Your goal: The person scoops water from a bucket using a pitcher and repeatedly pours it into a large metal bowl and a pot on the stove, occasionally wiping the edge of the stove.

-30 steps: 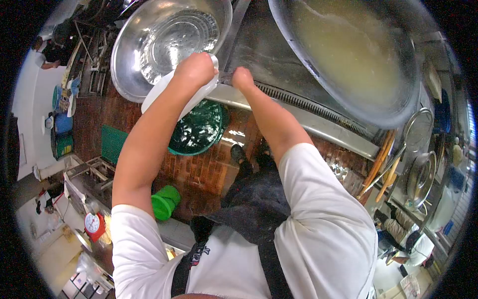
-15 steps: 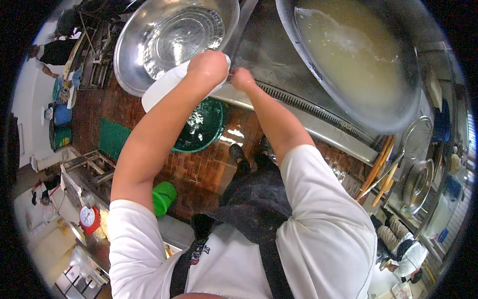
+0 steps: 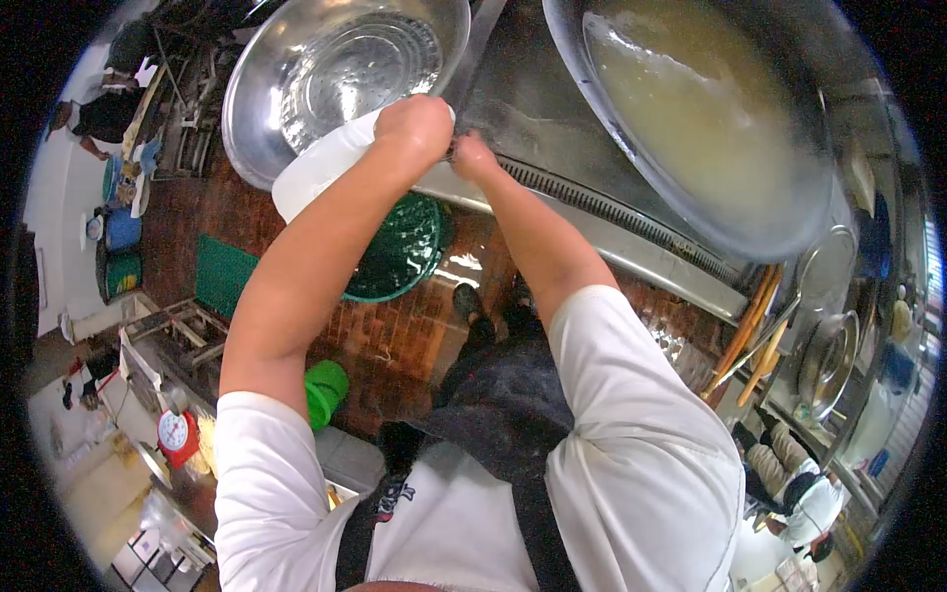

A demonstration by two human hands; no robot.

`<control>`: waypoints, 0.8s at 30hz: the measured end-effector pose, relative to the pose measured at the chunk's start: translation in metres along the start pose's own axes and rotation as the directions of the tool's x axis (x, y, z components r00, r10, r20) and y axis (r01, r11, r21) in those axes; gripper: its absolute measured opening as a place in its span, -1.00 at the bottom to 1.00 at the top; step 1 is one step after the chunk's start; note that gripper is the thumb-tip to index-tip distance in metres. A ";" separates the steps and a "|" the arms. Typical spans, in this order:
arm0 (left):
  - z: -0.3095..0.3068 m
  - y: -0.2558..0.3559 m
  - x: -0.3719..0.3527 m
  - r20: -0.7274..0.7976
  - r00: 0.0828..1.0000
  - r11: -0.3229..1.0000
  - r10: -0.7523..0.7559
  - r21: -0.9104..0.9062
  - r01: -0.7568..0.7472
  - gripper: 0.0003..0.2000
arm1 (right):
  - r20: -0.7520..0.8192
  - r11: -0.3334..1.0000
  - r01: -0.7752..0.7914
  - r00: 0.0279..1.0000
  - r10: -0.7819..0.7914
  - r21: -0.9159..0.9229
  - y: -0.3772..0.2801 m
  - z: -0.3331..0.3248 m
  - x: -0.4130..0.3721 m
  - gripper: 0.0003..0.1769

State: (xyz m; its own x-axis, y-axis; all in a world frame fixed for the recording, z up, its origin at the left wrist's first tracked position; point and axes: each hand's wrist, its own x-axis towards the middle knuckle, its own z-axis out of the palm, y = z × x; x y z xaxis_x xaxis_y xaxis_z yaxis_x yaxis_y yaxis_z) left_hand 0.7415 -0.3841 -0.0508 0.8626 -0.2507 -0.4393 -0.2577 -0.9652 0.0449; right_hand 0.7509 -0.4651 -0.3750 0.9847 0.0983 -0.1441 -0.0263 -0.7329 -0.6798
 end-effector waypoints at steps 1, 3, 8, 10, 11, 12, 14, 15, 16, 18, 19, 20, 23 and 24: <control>0.003 -0.003 0.004 -0.034 0.999 1.000 0.004 -0.016 -0.004 -0.75 | -0.015 0.999 0.029 0.999 -0.029 -0.041 0.005 0.000 0.004 -0.73; 0.003 -0.014 0.004 -0.083 0.996 0.998 0.029 -0.051 -0.033 -0.76 | -0.028 0.988 0.091 0.995 -0.095 -0.123 0.010 0.001 0.010 -0.69; 0.013 -0.080 -0.029 -0.309 0.949 0.958 0.070 -0.244 -0.150 -0.68 | 0.043 0.969 0.218 0.973 -0.225 0.117 -0.021 -0.069 -0.063 -0.67; 0.017 -0.121 -0.057 -0.362 0.930 0.905 -0.059 -0.413 -0.103 -0.62 | -0.114 0.979 0.196 0.973 -0.201 -0.052 0.002 -0.103 -0.110 -0.62; 0.014 -0.137 -0.085 -0.376 0.916 0.853 -0.142 -0.516 -0.079 -0.60 | -0.246 0.989 0.072 0.964 -0.102 -0.130 0.021 -0.116 -0.144 -0.59; 0.021 -0.156 -0.107 -0.354 0.912 0.797 -0.205 -0.601 -0.055 -0.60 | -0.368 0.980 -0.015 0.928 -0.059 -0.196 0.042 -0.129 -0.181 -0.59; 0.039 -0.191 -0.147 -0.273 0.897 0.720 -0.347 -0.691 0.069 -0.62 | -0.500 0.952 -0.204 0.864 0.065 -0.230 0.086 -0.165 -0.252 -0.60; 0.053 -0.207 -0.164 -0.215 0.878 0.700 -0.428 -0.694 0.171 -0.63 | -0.505 0.857 -0.388 0.843 0.182 -0.339 0.115 -0.179 -0.281 -0.59; 0.075 -0.221 -0.177 -0.202 0.858 0.632 -0.473 -0.756 0.171 -0.63 | -0.541 0.822 -0.398 0.830 0.135 -0.406 0.127 -0.187 -0.312 -0.57; 0.134 -0.252 -0.187 -0.118 0.844 0.549 -0.524 -0.804 0.229 -0.61 | -0.545 0.801 -0.389 0.833 0.095 -0.454 0.132 -0.182 -0.327 -0.52; 0.160 -0.264 -0.188 -0.050 0.847 0.540 -0.530 -0.789 0.291 -0.59 | -0.517 0.820 -0.370 0.849 0.108 -0.437 0.137 -0.167 -0.320 -0.49; 0.171 -0.259 -0.188 -0.108 0.857 0.636 -0.504 -0.718 0.283 -0.54 | -0.353 0.731 -0.515 0.853 0.385 -0.447 0.142 -0.139 -0.299 -0.36; 0.220 -0.263 -0.165 -0.126 0.848 0.774 -0.515 -0.494 0.397 -0.50 | -0.174 0.924 -0.218 0.970 0.170 -0.313 0.007 -0.089 -0.197 -0.22; 0.229 -0.265 -0.154 -0.139 0.857 0.791 -0.496 -0.479 0.380 -0.50 | -0.088 0.934 -0.134 0.990 0.111 -0.330 -0.028 -0.073 -0.163 -0.20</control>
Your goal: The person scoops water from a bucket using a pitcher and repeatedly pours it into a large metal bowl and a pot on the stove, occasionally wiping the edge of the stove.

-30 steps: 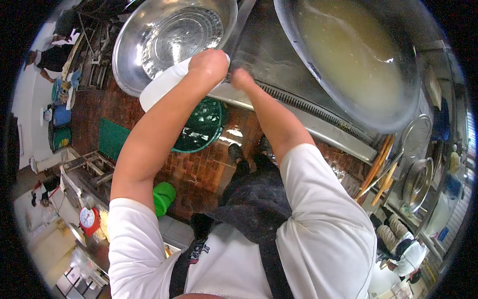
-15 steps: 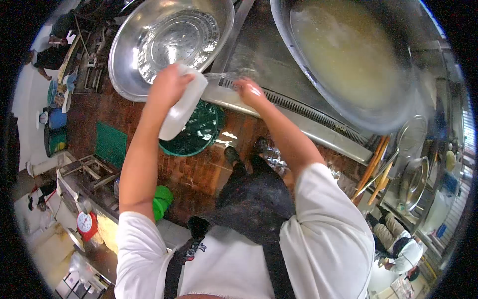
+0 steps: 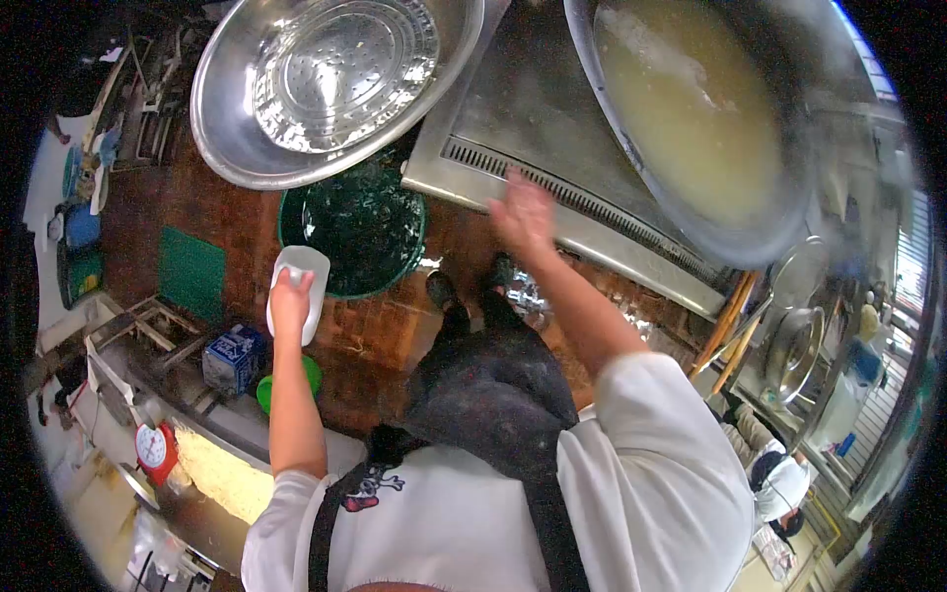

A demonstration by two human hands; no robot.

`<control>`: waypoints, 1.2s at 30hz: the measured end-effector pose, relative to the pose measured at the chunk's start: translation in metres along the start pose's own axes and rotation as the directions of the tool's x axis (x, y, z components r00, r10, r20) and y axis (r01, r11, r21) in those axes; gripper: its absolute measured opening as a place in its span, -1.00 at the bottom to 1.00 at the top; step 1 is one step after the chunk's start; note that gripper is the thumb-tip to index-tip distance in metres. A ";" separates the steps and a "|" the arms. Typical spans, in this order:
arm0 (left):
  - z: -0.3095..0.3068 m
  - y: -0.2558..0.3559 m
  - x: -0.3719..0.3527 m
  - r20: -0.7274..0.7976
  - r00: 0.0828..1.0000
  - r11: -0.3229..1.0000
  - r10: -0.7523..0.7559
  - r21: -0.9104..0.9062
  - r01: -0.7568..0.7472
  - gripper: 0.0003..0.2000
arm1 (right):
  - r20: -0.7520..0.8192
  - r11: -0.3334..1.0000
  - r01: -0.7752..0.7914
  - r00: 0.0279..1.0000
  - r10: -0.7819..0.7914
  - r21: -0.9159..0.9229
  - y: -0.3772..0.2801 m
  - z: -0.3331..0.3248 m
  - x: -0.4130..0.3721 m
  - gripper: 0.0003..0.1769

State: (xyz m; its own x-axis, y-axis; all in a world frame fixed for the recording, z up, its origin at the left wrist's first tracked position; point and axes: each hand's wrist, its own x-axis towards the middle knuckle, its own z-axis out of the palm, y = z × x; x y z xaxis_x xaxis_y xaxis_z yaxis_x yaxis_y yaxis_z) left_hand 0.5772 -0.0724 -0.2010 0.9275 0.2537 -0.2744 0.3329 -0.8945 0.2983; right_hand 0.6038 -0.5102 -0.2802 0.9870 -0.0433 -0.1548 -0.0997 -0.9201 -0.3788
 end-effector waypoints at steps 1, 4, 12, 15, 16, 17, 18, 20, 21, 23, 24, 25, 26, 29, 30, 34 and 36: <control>0.014 -0.004 0.010 -0.004 1.000 1.000 0.023 0.013 -0.023 -0.50 | -0.048 0.987 0.049 0.997 -0.057 -0.152 -0.049 0.002 0.019 -0.16; 0.049 -0.013 0.045 0.058 0.994 0.995 0.091 0.038 -0.093 -0.53 | -0.160 0.984 0.113 0.978 -0.135 -0.141 -0.110 0.022 0.062 -0.11; 0.190 -0.034 0.150 0.273 0.949 0.977 0.157 0.098 -0.190 -0.68 | -0.061 0.975 0.087 0.993 -0.101 -0.202 -0.127 0.040 0.077 -0.03; 0.267 -0.049 0.196 0.505 0.861 0.930 0.054 0.289 -0.227 -0.71 | -0.061 0.974 0.085 0.993 -0.100 -0.209 -0.121 0.042 0.080 -0.02; 0.282 -0.054 0.195 0.390 0.908 0.947 0.151 0.206 -0.246 -0.73 | -0.088 0.969 0.087 0.990 -0.110 -0.231 -0.119 0.045 0.079 -0.01; 0.271 -0.041 0.193 0.449 0.890 0.944 0.083 0.250 -0.214 -0.73 | -0.058 0.979 0.078 0.994 -0.091 -0.189 -0.119 0.042 0.081 -0.02; 0.323 -0.067 0.210 0.451 0.892 0.970 0.038 0.196 -0.140 -0.69 | -0.062 0.974 0.069 0.994 -0.085 -0.217 -0.120 0.041 0.082 -0.03; 0.326 -0.063 0.212 0.564 0.825 0.949 -0.028 0.275 -0.156 -0.60 | -0.052 0.970 0.063 0.996 -0.077 -0.236 -0.121 0.039 0.083 -0.02; 0.354 -0.078 0.209 0.483 0.873 0.926 0.063 0.297 -0.231 -0.60 | -0.039 0.971 0.065 0.996 -0.076 -0.228 -0.123 0.036 0.085 -0.02; 0.390 -0.097 0.216 0.501 0.865 0.967 -0.003 0.221 -0.125 -0.55 | -0.027 0.973 0.079 0.996 -0.086 -0.216 -0.126 0.037 0.085 -0.02; 0.396 -0.096 0.209 0.343 0.936 0.970 0.071 0.194 -0.145 -0.52 | -0.034 0.973 0.084 0.995 -0.094 -0.216 -0.125 0.037 0.085 -0.02; 0.404 -0.095 0.203 0.170 0.975 0.972 0.141 0.166 -0.169 -0.49 | -0.043 0.972 0.089 0.994 -0.101 -0.218 -0.123 0.038 0.085 -0.01; 0.410 -0.094 0.205 0.097 0.979 0.969 0.179 0.154 -0.192 -0.49 | -0.048 0.972 0.090 0.994 -0.102 -0.216 -0.122 0.040 0.086 -0.01; 0.433 -0.095 0.216 0.099 0.968 0.958 0.230 0.150 -0.243 -0.48 | -0.014 0.981 0.066 0.997 -0.070 -0.184 -0.121 0.039 0.087 -0.01; 0.439 -0.097 0.217 0.097 0.964 0.955 0.248 0.142 -0.260 -0.47 | -0.012 0.978 0.068 0.997 -0.071 -0.196 -0.120 0.040 0.087 0.00; 0.451 -0.104 0.213 0.057 0.941 0.932 0.335 0.126 -0.340 -0.45 | -0.006 0.980 0.065 0.998 -0.067 -0.189 -0.122 0.039 0.088 0.00; 0.451 -0.109 0.207 0.045 0.925 0.918 0.378 0.110 -0.381 -0.44 | -0.019 0.978 0.069 0.997 -0.075 -0.198 -0.122 0.039 0.088 -0.01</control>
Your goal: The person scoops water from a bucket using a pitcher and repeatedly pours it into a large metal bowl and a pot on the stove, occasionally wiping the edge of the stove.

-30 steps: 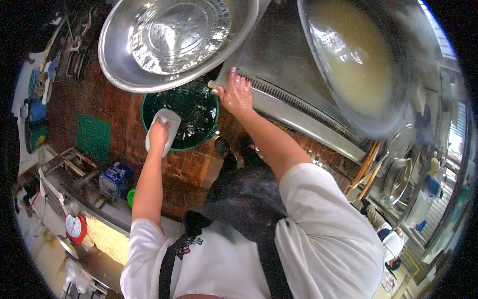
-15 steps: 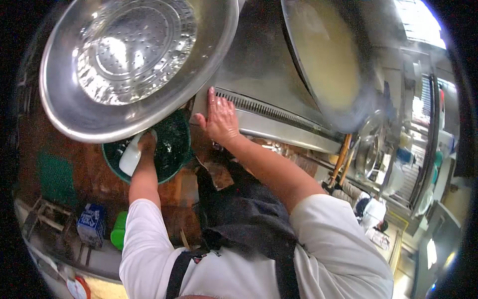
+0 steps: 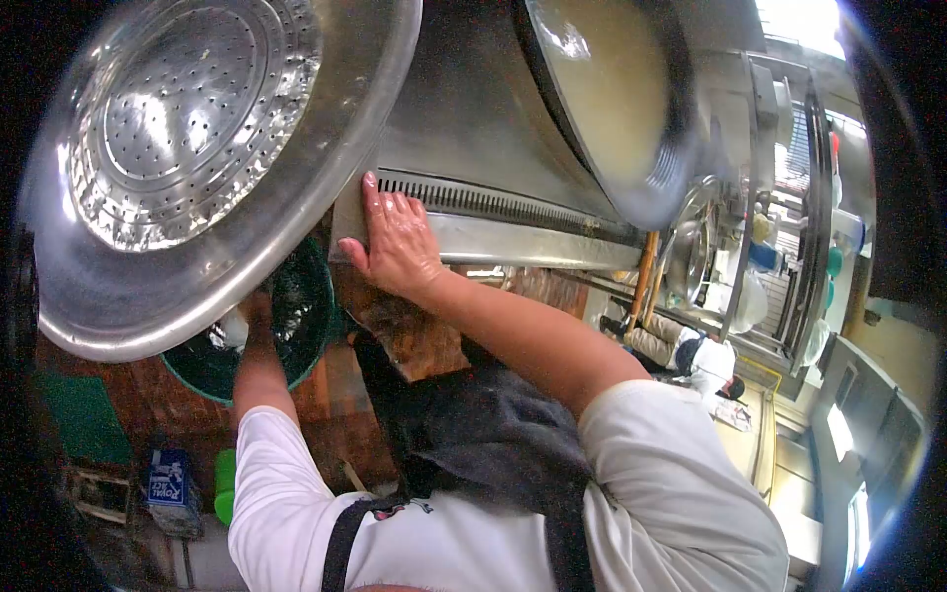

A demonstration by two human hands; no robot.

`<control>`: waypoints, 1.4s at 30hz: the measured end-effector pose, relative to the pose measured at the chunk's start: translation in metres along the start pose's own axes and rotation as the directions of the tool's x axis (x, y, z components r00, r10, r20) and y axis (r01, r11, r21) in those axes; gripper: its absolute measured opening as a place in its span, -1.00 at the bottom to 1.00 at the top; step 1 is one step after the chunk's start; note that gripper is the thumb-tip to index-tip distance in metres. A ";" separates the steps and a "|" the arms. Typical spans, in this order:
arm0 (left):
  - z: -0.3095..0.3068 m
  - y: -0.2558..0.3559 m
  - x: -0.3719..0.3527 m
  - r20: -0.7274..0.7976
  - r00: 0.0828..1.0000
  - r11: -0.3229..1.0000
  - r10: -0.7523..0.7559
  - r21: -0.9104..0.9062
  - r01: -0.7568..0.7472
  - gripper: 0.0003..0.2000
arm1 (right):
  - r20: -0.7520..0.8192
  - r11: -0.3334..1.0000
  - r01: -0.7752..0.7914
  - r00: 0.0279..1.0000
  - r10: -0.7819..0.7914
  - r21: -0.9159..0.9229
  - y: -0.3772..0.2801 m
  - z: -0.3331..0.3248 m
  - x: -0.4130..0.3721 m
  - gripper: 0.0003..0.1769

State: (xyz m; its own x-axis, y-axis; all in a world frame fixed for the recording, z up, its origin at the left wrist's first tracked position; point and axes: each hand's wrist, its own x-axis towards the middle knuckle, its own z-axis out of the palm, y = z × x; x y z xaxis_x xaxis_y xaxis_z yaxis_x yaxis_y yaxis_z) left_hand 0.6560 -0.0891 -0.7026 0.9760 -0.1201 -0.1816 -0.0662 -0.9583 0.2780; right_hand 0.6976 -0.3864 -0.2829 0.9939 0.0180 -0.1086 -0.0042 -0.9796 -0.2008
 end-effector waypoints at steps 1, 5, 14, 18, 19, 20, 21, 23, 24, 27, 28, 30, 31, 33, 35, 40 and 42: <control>-0.001 -0.001 -0.005 0.004 1.000 1.000 0.024 -0.016 -0.024 -0.44 | -0.007 1.000 0.005 1.000 -0.005 0.006 0.000 0.000 -0.001 -0.01; 0.002 -0.011 -0.023 0.209 0.978 0.993 -0.020 -0.113 0.045 -0.41 | -0.028 1.000 0.004 1.000 -0.003 0.027 0.001 -0.005 -0.003 -0.03; -0.265 0.059 -0.086 0.392 0.900 0.687 -0.192 -0.601 0.408 -0.69 | -0.058 1.000 0.005 0.998 -0.004 0.024 0.002 -0.011 -0.010 -0.09; -0.342 0.093 -0.116 0.307 0.949 0.723 -0.067 -0.641 0.258 -0.74 | -0.127 0.997 0.009 0.992 0.001 0.078 0.004 -0.016 -0.016 -0.12; -0.369 0.109 -0.121 0.282 0.958 0.739 -0.054 -0.634 0.228 -0.74 | -0.138 0.995 0.006 0.990 0.008 0.100 0.004 -0.017 -0.018 -0.13; -0.396 0.125 -0.125 0.258 0.965 0.755 -0.039 -0.625 0.197 -0.75 | -0.149 0.993 0.002 0.989 0.016 0.122 0.005 -0.017 -0.018 -0.14; -0.420 0.143 -0.128 0.234 0.972 0.774 -0.025 -0.610 0.167 -0.75 | -0.155 0.987 0.007 0.988 0.019 0.162 0.006 -0.018 -0.018 -0.14; -0.464 0.178 -0.132 0.201 0.980 0.808 0.011 -0.579 0.109 -0.75 | -0.157 0.971 0.006 0.987 0.033 0.240 0.010 -0.019 -0.022 -0.15; -0.478 0.190 -0.131 0.209 0.977 0.830 0.030 -0.550 0.092 -0.70 | -0.166 0.961 0.011 0.986 0.036 0.275 0.013 -0.020 -0.024 -0.17; -0.513 0.238 -0.126 0.144 0.981 0.911 0.128 -0.409 -0.059 -0.66 | -0.186 0.925 0.032 0.982 0.043 0.380 0.022 -0.016 -0.027 -0.22; -0.520 0.252 -0.122 0.128 0.978 0.920 0.163 -0.378 -0.103 -0.65 | -0.200 0.909 0.047 0.979 0.040 0.413 0.027 -0.011 -0.027 -0.24; -0.531 0.280 -0.116 0.102 0.970 0.931 0.222 -0.316 -0.180 -0.62 | -0.227 0.866 0.056 0.971 0.068 0.497 0.038 0.000 -0.022 -0.43; -0.537 0.296 -0.112 0.104 0.967 0.939 0.231 -0.286 -0.194 -0.61 | -0.197 0.867 0.011 0.975 0.101 0.499 0.043 -0.005 -0.023 -0.50; -0.546 0.332 -0.104 0.106 0.962 0.948 0.252 -0.228 -0.224 -0.59 | -0.137 0.865 -0.082 0.976 0.171 0.495 0.054 -0.014 -0.026 -0.62; -0.549 0.359 -0.097 0.130 0.959 0.952 0.252 -0.212 -0.221 -0.58 | -0.186 0.854 -0.095 0.958 0.218 0.512 0.065 -0.014 -0.031 -0.76; -0.541 0.416 -0.080 0.141 0.934 0.943 0.329 -0.103 -0.316 -0.61 | -0.218 0.918 -0.065 0.963 0.161 0.391 0.102 -0.010 -0.047 -0.73; -0.533 0.438 -0.075 0.185 0.914 0.932 0.361 -0.076 -0.353 -0.62 | -0.216 0.891 -0.138 0.944 0.251 0.433 0.115 -0.006 -0.053 -0.69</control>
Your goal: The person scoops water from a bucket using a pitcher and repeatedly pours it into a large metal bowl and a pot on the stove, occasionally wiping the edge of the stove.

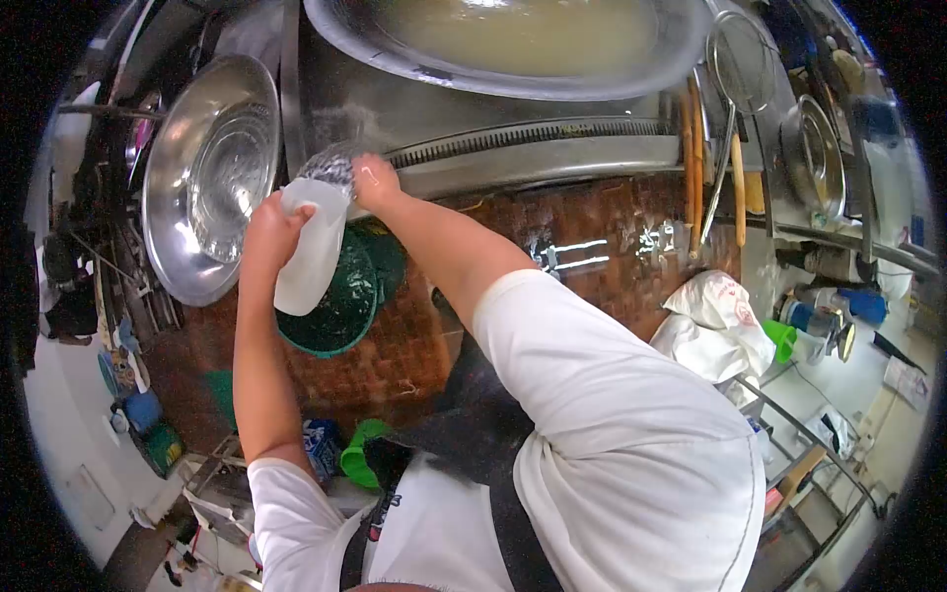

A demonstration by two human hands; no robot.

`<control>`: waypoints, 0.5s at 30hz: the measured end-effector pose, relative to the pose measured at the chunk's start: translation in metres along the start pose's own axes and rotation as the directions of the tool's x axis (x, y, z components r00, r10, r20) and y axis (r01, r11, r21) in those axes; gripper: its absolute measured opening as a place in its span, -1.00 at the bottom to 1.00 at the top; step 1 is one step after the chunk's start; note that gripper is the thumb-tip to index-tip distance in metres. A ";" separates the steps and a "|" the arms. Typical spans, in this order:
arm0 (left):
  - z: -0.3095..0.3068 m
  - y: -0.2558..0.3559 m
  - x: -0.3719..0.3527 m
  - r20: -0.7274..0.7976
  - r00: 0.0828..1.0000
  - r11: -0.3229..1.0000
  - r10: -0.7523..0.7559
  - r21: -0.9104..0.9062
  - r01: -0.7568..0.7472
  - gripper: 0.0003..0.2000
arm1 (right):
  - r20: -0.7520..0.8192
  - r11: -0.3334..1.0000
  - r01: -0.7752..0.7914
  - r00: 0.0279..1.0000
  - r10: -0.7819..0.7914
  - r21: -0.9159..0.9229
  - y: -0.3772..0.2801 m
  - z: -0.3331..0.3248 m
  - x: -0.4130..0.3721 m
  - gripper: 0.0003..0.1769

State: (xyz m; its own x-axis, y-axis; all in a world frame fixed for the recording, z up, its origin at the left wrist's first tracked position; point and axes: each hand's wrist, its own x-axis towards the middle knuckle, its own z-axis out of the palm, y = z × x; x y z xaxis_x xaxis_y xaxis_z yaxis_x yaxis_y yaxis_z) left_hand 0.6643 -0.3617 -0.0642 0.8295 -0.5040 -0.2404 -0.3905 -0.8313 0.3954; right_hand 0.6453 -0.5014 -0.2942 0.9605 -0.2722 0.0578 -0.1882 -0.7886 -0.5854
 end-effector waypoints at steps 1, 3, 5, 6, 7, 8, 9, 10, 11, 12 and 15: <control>0.003 0.010 0.006 0.025 1.000 1.000 0.017 0.015 -0.018 -0.62 | -0.018 0.999 -0.043 0.999 0.043 0.012 0.008 -0.001 -0.002 -0.66; 0.008 0.036 0.015 0.076 0.997 0.998 0.003 0.067 -0.008 -0.62 | -0.001 0.988 -0.142 0.990 0.143 0.052 0.019 -0.009 -0.005 -0.62; 0.015 0.058 0.025 0.105 0.994 0.991 0.023 0.129 -0.036 -0.62 | 0.043 0.977 -0.211 0.977 0.209 0.039 0.028 -0.026 -0.011 -0.62; 0.021 0.066 0.030 0.111 0.992 0.984 0.051 0.165 -0.069 -0.62 | 0.078 0.973 -0.229 0.971 0.227 0.006 0.023 -0.055 -0.021 -0.64; 0.027 0.072 0.036 0.118 0.990 0.974 0.079 0.201 -0.102 -0.62 | 0.110 0.969 -0.245 0.963 0.247 -0.027 0.023 -0.077 -0.027 -0.66; 0.038 0.075 0.043 0.092 0.992 0.968 0.084 0.227 -0.103 -0.60 | 0.072 0.977 -0.207 0.975 0.210 -0.053 0.044 -0.065 -0.029 -0.64; 0.040 0.085 0.047 0.117 0.989 0.967 0.090 0.229 -0.115 -0.60 | 0.036 0.982 -0.169 0.984 0.172 -0.080 0.074 -0.038 -0.031 -0.62; 0.041 0.097 0.048 0.144 0.985 0.965 0.095 0.229 -0.127 -0.59 | 0.003 0.985 -0.133 0.991 0.134 -0.110 0.094 -0.026 -0.036 -0.59; 0.043 0.108 0.050 0.170 0.980 0.964 0.100 0.229 -0.138 -0.58 | 0.023 0.979 -0.129 0.991 0.134 -0.160 0.100 -0.042 -0.045 -0.63; 0.047 0.115 0.053 0.170 0.975 0.956 0.141 0.232 -0.179 -0.59 | 0.042 0.970 -0.123 0.990 0.135 -0.210 0.104 -0.068 -0.057 -0.65; 0.049 0.140 0.059 0.218 0.966 0.958 0.139 0.217 -0.187 -0.61 | -0.061 0.950 -0.126 0.992 0.113 -0.287 0.124 -0.110 -0.083 -0.59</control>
State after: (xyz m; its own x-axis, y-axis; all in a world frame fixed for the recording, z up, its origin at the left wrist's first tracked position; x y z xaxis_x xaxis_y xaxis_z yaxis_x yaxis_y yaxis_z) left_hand 0.6387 -0.5187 -0.0668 0.6601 -0.6535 -0.3706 -0.6156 -0.7532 0.2317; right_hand 0.5199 -0.6371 -0.2828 0.9188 -0.3927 0.0404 -0.3585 -0.8729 -0.3310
